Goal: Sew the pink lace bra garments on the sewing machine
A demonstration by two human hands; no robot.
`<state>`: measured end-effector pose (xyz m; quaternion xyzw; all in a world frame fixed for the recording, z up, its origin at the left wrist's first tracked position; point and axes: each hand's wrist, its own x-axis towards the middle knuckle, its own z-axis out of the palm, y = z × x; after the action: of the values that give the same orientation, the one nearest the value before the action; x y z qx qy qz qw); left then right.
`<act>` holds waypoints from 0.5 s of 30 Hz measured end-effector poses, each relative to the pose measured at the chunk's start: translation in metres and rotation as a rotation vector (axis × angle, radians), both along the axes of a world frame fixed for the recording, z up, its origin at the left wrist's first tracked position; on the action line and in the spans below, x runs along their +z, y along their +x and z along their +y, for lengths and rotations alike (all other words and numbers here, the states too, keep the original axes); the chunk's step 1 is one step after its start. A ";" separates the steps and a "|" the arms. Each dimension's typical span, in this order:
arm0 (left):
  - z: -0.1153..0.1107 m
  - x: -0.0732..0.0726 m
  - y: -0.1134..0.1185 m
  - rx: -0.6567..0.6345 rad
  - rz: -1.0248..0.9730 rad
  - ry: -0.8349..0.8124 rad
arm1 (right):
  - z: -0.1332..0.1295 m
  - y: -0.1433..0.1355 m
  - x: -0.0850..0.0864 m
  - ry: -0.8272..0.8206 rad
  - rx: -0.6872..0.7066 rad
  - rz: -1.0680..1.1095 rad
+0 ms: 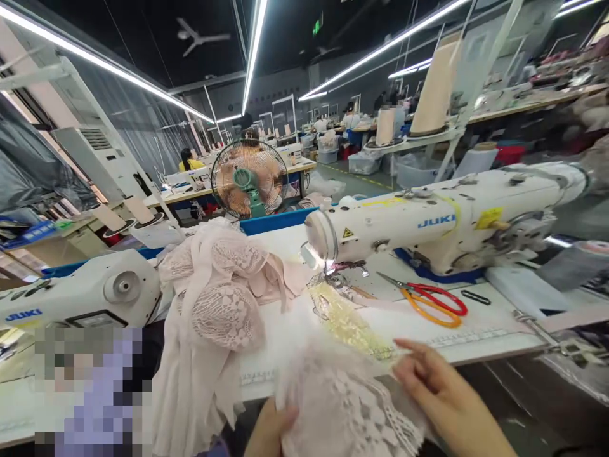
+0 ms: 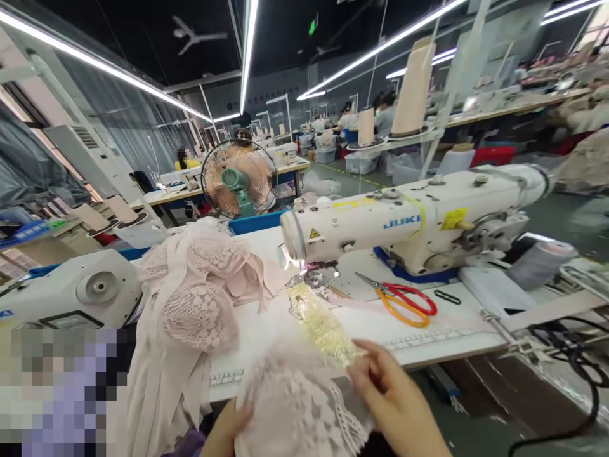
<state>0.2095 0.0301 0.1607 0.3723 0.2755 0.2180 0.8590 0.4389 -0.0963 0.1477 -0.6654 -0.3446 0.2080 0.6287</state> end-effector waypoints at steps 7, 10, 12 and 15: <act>0.026 0.043 -0.025 0.031 -0.183 -0.284 | 0.039 -0.023 0.066 0.411 0.397 -0.494; 0.027 0.041 -0.032 0.060 -0.166 -0.254 | 0.044 -0.035 0.086 0.379 0.791 -0.707; 0.025 0.033 -0.037 0.059 -0.126 -0.203 | 0.044 -0.042 0.094 0.280 0.856 -0.793; 0.020 0.019 -0.041 0.019 0.013 -0.110 | 0.040 -0.050 0.097 0.209 0.875 -0.800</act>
<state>0.1681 0.0500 0.1799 0.3233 0.2962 0.2084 0.8742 0.3888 -0.0562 0.2445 -0.4231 -0.8148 0.1460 0.3685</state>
